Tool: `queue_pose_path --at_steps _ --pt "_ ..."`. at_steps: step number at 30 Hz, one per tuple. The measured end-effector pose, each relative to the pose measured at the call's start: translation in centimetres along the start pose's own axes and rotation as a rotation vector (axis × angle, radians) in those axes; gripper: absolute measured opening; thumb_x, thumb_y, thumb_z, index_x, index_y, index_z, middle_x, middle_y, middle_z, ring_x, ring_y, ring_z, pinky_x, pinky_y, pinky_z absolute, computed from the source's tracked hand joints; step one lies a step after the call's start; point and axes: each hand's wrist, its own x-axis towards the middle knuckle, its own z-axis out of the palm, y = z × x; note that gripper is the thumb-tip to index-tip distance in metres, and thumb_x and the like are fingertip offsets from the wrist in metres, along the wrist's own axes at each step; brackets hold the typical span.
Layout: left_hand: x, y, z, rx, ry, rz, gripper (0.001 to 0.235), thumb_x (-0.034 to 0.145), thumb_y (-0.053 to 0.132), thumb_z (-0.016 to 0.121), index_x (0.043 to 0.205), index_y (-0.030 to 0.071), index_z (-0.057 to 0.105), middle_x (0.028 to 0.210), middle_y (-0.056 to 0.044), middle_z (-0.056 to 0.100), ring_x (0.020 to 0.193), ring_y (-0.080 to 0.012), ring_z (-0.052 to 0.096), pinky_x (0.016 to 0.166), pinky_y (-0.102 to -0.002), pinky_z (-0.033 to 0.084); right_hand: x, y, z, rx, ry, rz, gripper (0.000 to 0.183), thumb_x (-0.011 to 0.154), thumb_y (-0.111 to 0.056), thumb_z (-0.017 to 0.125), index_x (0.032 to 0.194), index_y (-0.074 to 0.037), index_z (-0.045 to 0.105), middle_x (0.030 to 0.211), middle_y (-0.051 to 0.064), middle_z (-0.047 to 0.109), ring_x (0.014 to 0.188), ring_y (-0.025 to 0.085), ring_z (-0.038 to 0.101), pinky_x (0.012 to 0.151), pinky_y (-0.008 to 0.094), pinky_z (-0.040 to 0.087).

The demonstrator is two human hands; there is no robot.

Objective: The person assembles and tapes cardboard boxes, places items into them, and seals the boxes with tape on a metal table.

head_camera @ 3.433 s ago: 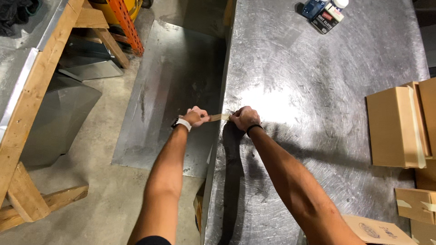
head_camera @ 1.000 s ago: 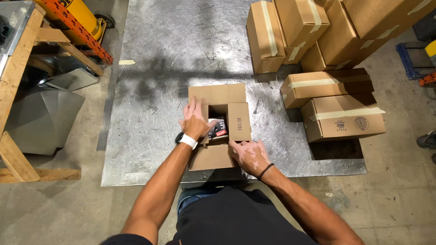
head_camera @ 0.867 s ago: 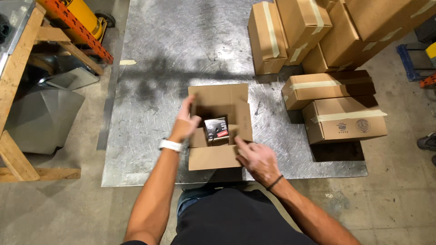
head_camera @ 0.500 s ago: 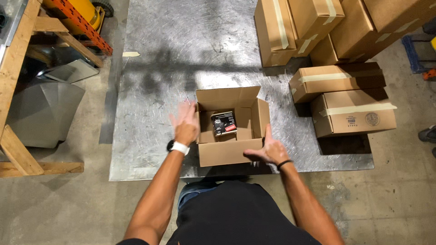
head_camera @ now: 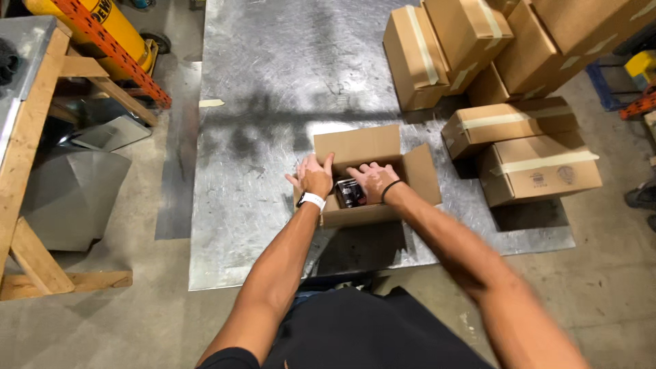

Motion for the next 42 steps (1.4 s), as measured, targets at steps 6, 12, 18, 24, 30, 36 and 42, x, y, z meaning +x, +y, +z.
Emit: queue_pose_path --at_steps 6,12,18,24,30,36,42 --pt "-1.2 0.7 -1.7 -0.036 0.059 0.029 0.070 0.106 0.089 0.042 0.119 0.025 0.067 0.137 -0.002 0.072 0.143 -0.0293 0.063 0.132 -0.075 0.023 -6.3 -2.6 -0.2 -0.083 -0.026 -0.183 0.095 0.108 -0.005 0.051 0.182 -0.039 0.003 0.185 0.017 0.023 0.161 0.042 0.047 0.109 0.066 0.061" --pt "-1.4 1.3 -2.6 -0.063 0.026 0.010 0.073 0.106 0.089 0.043 0.127 0.024 0.068 0.144 0.000 0.070 0.148 -0.0275 0.059 0.133 -0.074 0.023 -1.5 -0.9 4.0 -0.378 0.216 -0.266 0.091 0.102 -0.015 0.066 0.176 -0.045 0.023 0.164 0.020 0.049 0.141 0.042 0.063 0.088 0.056 0.068" --pt "0.1 0.6 0.9 -0.003 0.117 -0.027 0.062 0.108 0.077 0.055 0.133 0.022 0.073 0.146 -0.011 0.073 0.143 -0.0420 0.062 0.128 -0.077 0.025 0.3 -2.8 7.4 -0.254 0.703 -0.173 0.069 0.091 -0.029 0.077 0.155 -0.036 0.051 0.135 0.015 0.056 0.121 0.036 0.060 0.084 0.046 0.059" --pt "-1.1 -0.2 -0.3 -0.058 0.261 0.163 0.062 0.106 0.074 0.069 0.117 0.014 0.078 0.124 -0.018 0.076 0.124 -0.0518 0.066 0.114 -0.075 0.035 -13.6 2.6 1.2 1.104 1.056 -0.049 0.081 0.073 -0.024 0.090 0.152 -0.016 0.070 0.141 0.011 0.075 0.138 0.030 0.070 0.113 0.041 0.058" --pt "1.2 -2.9 1.6 0.062 0.315 0.202 0.059 0.115 0.074 0.071 0.116 0.015 0.077 0.120 -0.015 0.076 0.120 -0.0493 0.067 0.107 -0.079 0.030 -32.6 18.9 16.4 1.360 1.320 0.497 0.044 0.096 -0.052 0.086 0.126 -0.019 0.083 0.105 0.000 0.082 0.099 0.011 0.069 0.090 0.028 0.059" --pt "-1.2 -0.3 -2.9 0.053 0.181 0.188 0.067 0.124 0.072 0.061 0.098 0.011 0.075 0.114 -0.020 0.078 0.109 -0.0498 0.069 0.097 -0.067 0.034 -42.0 30.7 22.2 0.745 1.122 1.218 0.043 0.090 -0.043 0.084 0.128 -0.024 0.077 0.112 0.004 0.086 0.109 0.037 0.071 0.101 0.048 0.052" --pt "-0.2 -2.3 -1.5 -0.009 0.241 0.233 0.065 0.126 0.069 0.066 0.097 0.011 0.067 0.112 -0.012 0.073 0.119 -0.0422 0.063 0.097 -0.063 0.033 -37.3 37.3 35.0 1.075 0.985 1.296 0.044 0.091 -0.056 0.081 0.124 -0.031 0.067 0.100 -0.003 0.077 0.091 0.022 0.070 0.084 0.040 0.053"
